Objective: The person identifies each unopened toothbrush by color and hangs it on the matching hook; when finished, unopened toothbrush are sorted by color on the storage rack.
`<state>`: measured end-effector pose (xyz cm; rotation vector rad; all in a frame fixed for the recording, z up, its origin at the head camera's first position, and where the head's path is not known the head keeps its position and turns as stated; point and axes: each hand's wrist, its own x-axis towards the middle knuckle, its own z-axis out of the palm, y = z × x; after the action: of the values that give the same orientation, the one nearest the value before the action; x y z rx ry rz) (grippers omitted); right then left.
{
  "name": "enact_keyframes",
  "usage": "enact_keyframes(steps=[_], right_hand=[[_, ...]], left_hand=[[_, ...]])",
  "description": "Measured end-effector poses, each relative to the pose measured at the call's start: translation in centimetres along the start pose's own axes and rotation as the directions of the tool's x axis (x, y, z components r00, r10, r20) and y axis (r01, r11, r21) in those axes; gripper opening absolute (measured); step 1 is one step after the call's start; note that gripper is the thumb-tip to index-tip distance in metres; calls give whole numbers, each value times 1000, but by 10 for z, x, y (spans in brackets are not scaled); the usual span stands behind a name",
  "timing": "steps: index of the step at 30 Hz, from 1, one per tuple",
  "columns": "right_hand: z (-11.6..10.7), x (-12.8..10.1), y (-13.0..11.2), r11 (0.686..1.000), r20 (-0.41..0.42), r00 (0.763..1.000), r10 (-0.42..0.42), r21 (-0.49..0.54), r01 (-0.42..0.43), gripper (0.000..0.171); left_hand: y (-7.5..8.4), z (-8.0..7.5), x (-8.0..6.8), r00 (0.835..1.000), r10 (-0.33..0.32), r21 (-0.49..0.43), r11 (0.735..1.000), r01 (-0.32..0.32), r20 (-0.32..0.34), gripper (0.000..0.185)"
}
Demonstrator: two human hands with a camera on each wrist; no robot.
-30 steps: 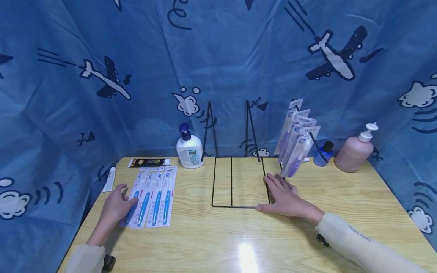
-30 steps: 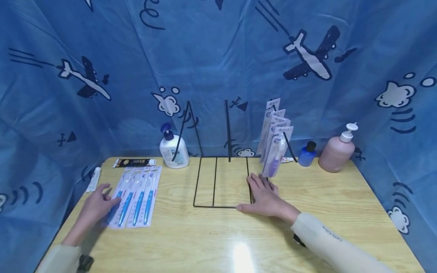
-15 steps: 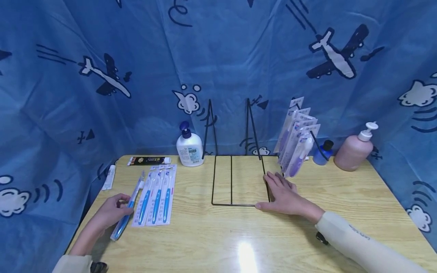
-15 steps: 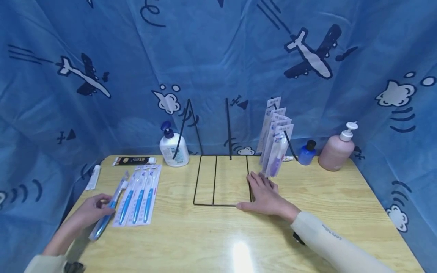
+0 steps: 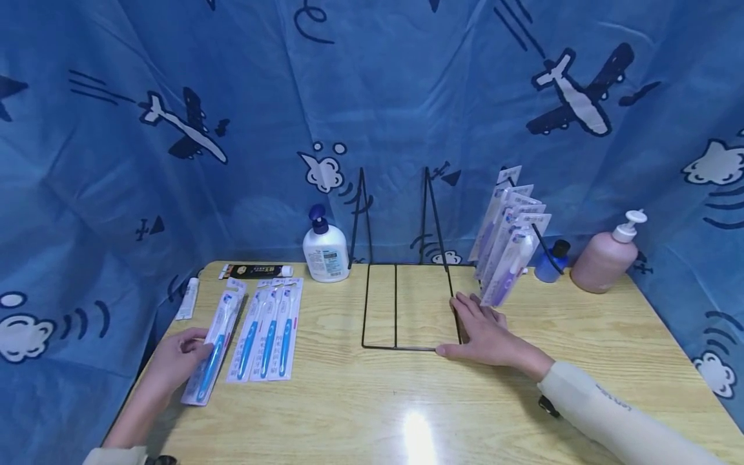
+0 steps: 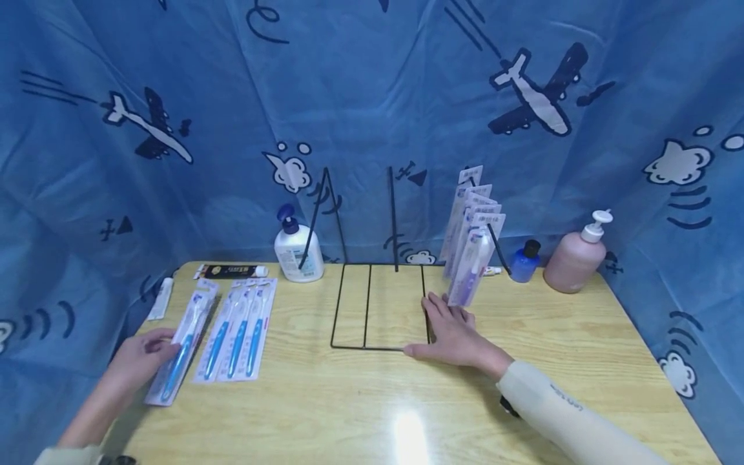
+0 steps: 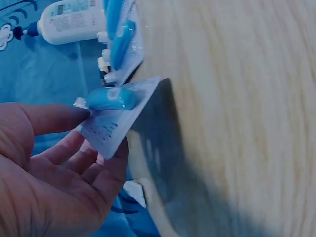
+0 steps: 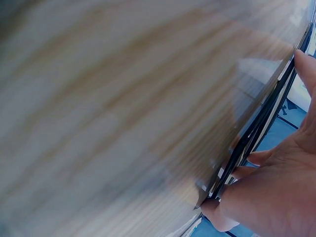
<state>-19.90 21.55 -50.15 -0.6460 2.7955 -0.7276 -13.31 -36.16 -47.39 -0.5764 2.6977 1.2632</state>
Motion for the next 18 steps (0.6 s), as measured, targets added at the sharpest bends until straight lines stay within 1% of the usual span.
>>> enact_keyframes(steps=[2,4,7,9,12,16,18], right_hand=[[3,2,3,1000,-7,1000,-6,-3,6,116],[8,4,9,1000,-22,1000,-17,-3,17,117],[12,6,15,1000,-27,999,-16,2,16,120],[10,5,13,1000,-29,999,-19,5,19,120],[6,3,10,999,-26,999,-31,6,31,118],[6,2,8,999,-22,999,-35,7,35,117],[4,2,5,1000,-12,1000,-22,7,22,117]], left_hand=[[4,-2,-4,1000,10,-21,1000,-10,-25,44],[8,-3,-8,999,39,-52,998,-41,-29,45],[16,-1,-16,993,114,-127,985,-116,-18,47],[23,3,-21,986,168,-191,968,-166,-3,47],[35,11,-29,973,231,-271,936,-224,-4,48],[52,24,-37,964,267,-353,902,-248,6,49],[60,33,-42,955,298,-386,882,-270,12,48]])
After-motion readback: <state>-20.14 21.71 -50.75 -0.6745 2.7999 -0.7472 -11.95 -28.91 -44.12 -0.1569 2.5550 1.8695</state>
